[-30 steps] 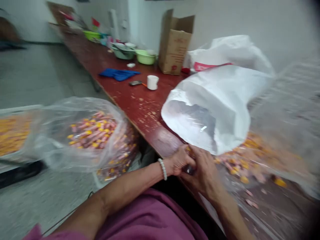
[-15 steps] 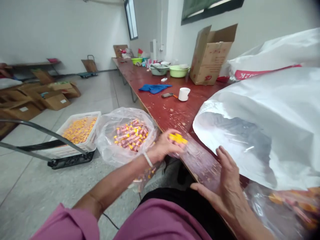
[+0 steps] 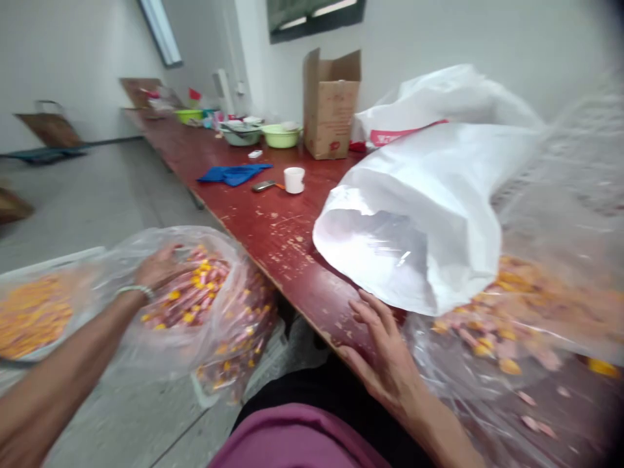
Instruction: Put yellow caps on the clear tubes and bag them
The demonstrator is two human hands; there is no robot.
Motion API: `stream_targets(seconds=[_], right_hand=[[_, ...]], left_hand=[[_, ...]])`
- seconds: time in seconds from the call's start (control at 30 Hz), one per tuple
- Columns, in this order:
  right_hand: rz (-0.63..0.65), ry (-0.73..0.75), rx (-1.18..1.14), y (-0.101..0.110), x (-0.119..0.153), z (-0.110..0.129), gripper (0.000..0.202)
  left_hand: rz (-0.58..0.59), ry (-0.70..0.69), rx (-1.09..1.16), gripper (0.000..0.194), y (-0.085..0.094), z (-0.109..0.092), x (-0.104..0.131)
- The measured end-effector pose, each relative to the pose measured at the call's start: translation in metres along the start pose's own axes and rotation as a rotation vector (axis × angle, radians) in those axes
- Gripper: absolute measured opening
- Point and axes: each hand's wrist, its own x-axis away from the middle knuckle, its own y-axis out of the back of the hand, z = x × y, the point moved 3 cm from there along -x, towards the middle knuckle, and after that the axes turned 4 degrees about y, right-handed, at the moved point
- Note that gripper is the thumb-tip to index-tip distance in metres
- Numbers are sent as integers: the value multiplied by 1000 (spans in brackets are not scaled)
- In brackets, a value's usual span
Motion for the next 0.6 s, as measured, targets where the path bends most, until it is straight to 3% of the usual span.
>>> stream_targets(seconds=[0.1,0.2,0.33,0.47,0.53,0.6], right_hand=[[-59,-8,67,20,-9,-24,45],[-148,-97,181,43,-29,-70,35],[-67,-384,391,57,-70,-138,41],[-38,-656,464,64,-95,-180,40],[-53,-733,475,66,-96,-193,33],[-48,-791,472,66,-94,-200,34]], left_hand=[[-55,-12,-88,57,5,-11,-3],[-204,-159,27,42,15,-56,9],[-227,-584,405,30,17,-164,51],[-39,-940,520,23,-8,-285,88],[35,-1033,477,25,-30,-336,96],[50,-1002,423,30,-52,-378,96]])
